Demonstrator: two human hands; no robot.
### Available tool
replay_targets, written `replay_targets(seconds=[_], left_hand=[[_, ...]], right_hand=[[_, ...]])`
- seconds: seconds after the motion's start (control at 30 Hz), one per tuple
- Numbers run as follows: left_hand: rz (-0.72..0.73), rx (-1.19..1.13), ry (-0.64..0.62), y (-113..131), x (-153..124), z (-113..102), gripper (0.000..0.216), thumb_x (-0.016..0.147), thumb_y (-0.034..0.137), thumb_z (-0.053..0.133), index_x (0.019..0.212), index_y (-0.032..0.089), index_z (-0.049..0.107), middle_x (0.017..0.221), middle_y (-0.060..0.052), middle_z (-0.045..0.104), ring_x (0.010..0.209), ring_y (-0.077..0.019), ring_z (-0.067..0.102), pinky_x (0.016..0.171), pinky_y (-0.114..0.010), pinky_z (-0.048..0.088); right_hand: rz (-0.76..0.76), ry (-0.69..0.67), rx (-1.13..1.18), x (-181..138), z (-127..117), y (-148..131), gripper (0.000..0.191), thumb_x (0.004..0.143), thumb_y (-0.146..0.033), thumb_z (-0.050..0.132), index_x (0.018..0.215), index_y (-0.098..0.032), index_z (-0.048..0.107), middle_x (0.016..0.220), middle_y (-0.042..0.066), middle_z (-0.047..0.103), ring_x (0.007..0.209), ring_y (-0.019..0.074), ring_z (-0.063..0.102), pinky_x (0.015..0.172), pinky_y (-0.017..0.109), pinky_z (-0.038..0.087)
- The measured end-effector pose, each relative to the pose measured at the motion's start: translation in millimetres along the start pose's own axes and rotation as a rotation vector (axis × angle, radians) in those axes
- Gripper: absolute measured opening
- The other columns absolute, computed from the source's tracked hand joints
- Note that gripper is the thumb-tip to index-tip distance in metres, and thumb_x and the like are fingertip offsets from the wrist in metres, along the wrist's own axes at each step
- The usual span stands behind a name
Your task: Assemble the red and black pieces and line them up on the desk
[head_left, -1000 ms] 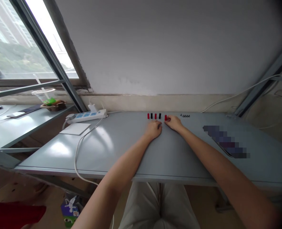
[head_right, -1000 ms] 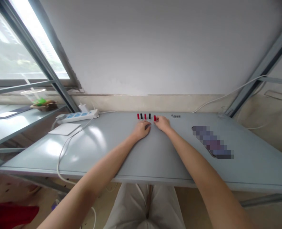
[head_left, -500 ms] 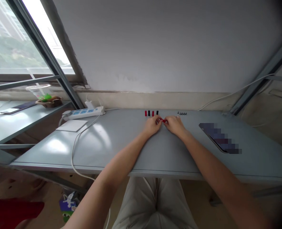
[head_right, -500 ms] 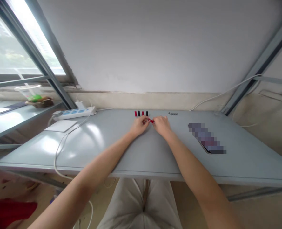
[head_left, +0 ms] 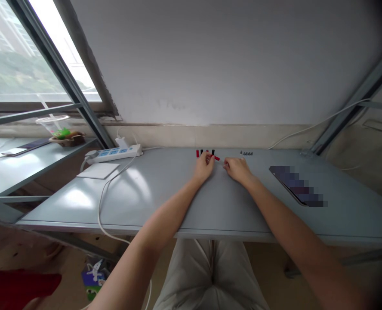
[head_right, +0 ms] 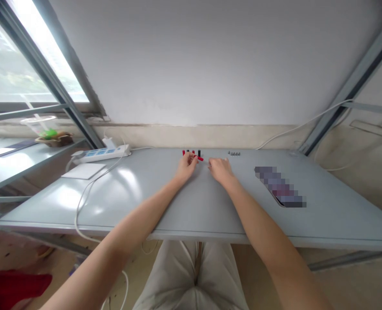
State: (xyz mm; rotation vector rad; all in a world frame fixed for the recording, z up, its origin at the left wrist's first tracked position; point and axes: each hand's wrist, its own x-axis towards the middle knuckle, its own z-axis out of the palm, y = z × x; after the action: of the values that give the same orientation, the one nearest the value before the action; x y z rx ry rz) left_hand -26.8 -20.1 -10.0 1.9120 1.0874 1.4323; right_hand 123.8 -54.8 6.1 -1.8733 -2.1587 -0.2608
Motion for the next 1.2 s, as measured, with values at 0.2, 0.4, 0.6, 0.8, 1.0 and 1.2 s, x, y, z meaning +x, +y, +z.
replay_targets(seconds=[0.2, 0.4, 0.6, 0.8, 1.0, 1.2], left_hand=[[0.054, 0.137, -0.074, -6.6, -1.1, 0.2, 0.01, 0.08, 0.021, 0.046, 0.086, 0.015, 0.051, 0.079, -0.004, 0.063, 0.064, -0.0097, 0.055, 0.061, -0.022, 0.042], [0.195, 0.336, -0.29, -11.4, -7.9, 0.2, 0.016, 0.08, 0.027, 0.046, 0.089, 0.018, 0.056, 0.083, -0.002, 0.064, 0.064, -0.0111, 0.054, 0.064, -0.025, 0.043], [0.186, 0.406, -0.316, -12.1, -8.3, 0.6, 0.022, 0.082, 0.031, 0.043, 0.094, 0.019, 0.058, 0.084, -0.003, 0.065, 0.067, -0.0126, 0.056, 0.066, -0.026, 0.044], [0.174, 0.417, -0.335, -7.5, -8.4, -0.7, 0.022, 0.083, 0.03, 0.044, 0.095, 0.019, 0.059, 0.085, -0.003, 0.065, 0.068, -0.0126, 0.056, 0.067, -0.025, 0.044], [0.16, 0.393, -0.322, -7.2, -8.8, -0.6, 0.024, 0.082, 0.031, 0.045, 0.1, 0.02, 0.058, 0.086, -0.003, 0.066, 0.068, -0.0128, 0.057, 0.068, -0.026, 0.044], [0.095, 0.392, -0.253, -7.7, -7.3, -1.5, 0.025, 0.081, 0.027, 0.046, 0.101, 0.019, 0.058, 0.085, -0.004, 0.066, 0.068, -0.0138, 0.058, 0.069, -0.028, 0.046]], right_hand=[[0.061, -0.007, 0.311, 3.0, 11.2, 3.9, 0.017, 0.079, -0.023, 0.051, 0.09, -0.016, 0.061, 0.083, 0.008, 0.066, 0.075, 0.0173, 0.059, 0.067, 0.026, 0.038], [0.017, -0.036, 0.548, 4.5, 17.0, 2.6, 0.015, 0.075, -0.02, 0.054, 0.085, -0.015, 0.064, 0.077, 0.007, 0.066, 0.068, 0.0145, 0.057, 0.064, 0.024, 0.041], [-0.036, -0.062, 0.635, 5.3, 22.6, 6.5, 0.013, 0.073, -0.02, 0.052, 0.077, -0.015, 0.063, 0.065, 0.003, 0.062, 0.06, 0.0125, 0.053, 0.06, 0.023, 0.04], [-0.051, -0.071, 0.7, 7.3, 29.2, 9.5, 0.015, 0.072, -0.027, 0.054, 0.073, -0.015, 0.062, 0.059, 0.0, 0.056, 0.055, 0.0109, 0.049, 0.055, 0.023, 0.038], [0.011, -0.038, 0.676, 8.1, 28.1, 7.8, 0.018, 0.071, -0.031, 0.057, 0.074, -0.015, 0.062, 0.062, 0.001, 0.059, 0.057, 0.0118, 0.051, 0.056, 0.023, 0.039], [0.236, 0.06, 0.545, 25.3, 16.0, 19.1, 0.015, 0.069, -0.026, 0.06, 0.077, -0.013, 0.063, 0.072, 0.006, 0.064, 0.066, 0.0147, 0.057, 0.062, 0.024, 0.041]])
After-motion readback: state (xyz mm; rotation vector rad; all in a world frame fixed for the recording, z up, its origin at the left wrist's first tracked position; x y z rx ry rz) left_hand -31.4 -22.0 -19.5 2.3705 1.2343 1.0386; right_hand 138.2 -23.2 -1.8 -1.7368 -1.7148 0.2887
